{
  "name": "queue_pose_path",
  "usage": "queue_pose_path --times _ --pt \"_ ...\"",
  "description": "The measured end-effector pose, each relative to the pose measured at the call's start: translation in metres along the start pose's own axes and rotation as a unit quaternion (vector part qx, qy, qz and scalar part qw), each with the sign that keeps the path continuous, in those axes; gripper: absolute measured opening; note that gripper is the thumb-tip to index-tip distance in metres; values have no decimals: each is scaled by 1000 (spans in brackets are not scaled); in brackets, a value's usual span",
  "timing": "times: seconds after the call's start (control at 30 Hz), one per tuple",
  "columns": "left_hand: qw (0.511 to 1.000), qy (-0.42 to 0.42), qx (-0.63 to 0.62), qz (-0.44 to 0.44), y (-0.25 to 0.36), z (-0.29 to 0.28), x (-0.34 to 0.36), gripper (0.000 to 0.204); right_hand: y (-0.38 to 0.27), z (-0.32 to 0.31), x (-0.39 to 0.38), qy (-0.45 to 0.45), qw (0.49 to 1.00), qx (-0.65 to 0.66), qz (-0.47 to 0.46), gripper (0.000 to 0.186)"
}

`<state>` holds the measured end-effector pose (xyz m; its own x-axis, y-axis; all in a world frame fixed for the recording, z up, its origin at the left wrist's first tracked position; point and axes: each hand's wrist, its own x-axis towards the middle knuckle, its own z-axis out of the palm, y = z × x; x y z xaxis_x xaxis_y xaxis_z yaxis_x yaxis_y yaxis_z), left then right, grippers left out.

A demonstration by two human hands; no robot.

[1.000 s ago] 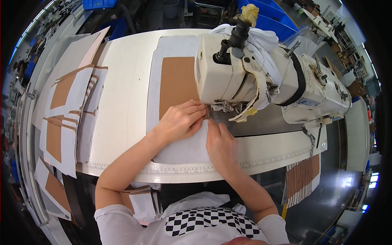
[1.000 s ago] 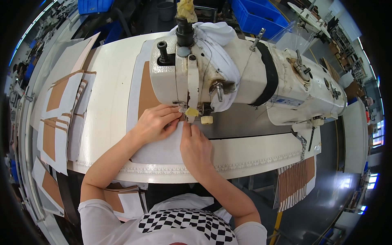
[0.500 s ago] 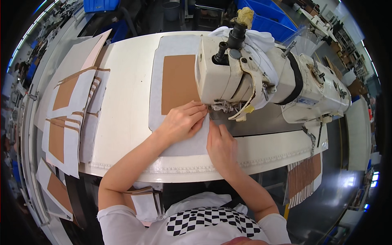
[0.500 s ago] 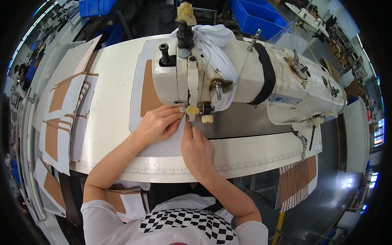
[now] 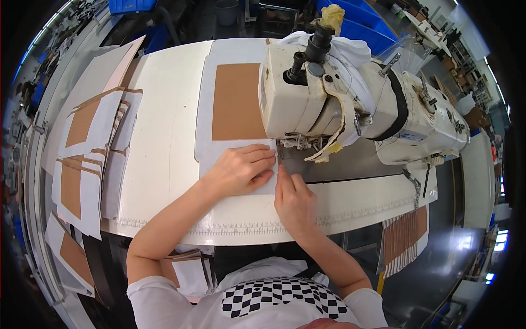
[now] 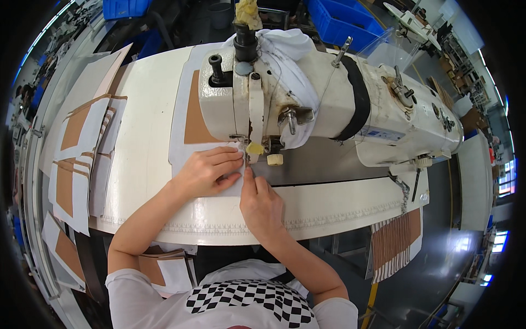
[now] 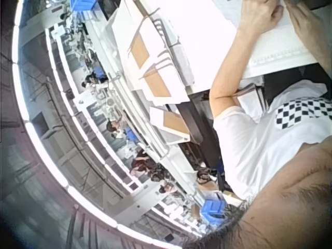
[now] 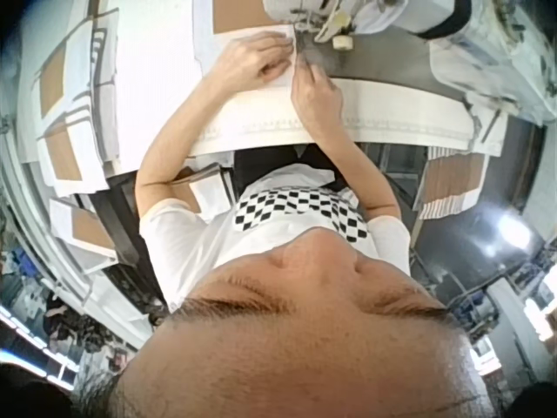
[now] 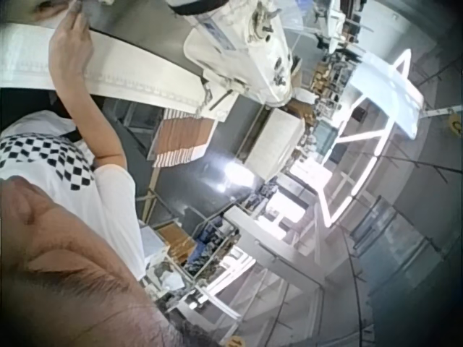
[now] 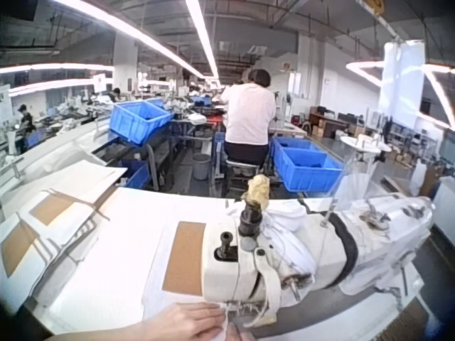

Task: The person sews pieces of leather together using an industrial sewing machine.

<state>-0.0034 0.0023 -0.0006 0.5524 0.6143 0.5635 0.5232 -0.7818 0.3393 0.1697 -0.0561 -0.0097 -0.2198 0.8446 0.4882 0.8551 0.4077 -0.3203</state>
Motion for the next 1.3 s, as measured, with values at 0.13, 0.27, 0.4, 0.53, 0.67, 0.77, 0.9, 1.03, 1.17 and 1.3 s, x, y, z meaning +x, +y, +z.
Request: queue_pose_path --times 0.13,0.27,0.4,0.53,0.67,0.77,0.9,1.03,1.17,1.3 --pt "1000 2 10 3 0 2 1 21 3 1 3 -2 1000 -1 -8 23" --pt "1000 9 9 6 0 2 2 17 4 -2 10 -22 999 -10 -26 22" --pt "1000 19 7 13 -5 2 4 15 3 1 11 -43 999 12 -19 14" --pt "1000 22 -7 -5 -7 -1 9 12 4 -3 12 -63 998 17 -5 11" --pt "995 -24 -45 -83 -11 -12 11 8 6 -11 6 -34 999 41 9 20" --pt "978 38 66 -192 -39 -18 19 9 13 -25 -10 -26 996 87 17 19" --pt "842 191 295 -409 -139 -22 48 48 14 -35 -33 -41 993 111 12 22" --pt "732 137 266 -612 -179 -15 71 72 15 -30 -40 -11 992 121 -17 22" --pt "840 220 256 -425 -135 -32 44 24 18 -27 -43 -30 988 152 -8 21" --pt "806 349 273 -393 3 -135 -44 20 23 -30 -45 -43 988 150 16 21"
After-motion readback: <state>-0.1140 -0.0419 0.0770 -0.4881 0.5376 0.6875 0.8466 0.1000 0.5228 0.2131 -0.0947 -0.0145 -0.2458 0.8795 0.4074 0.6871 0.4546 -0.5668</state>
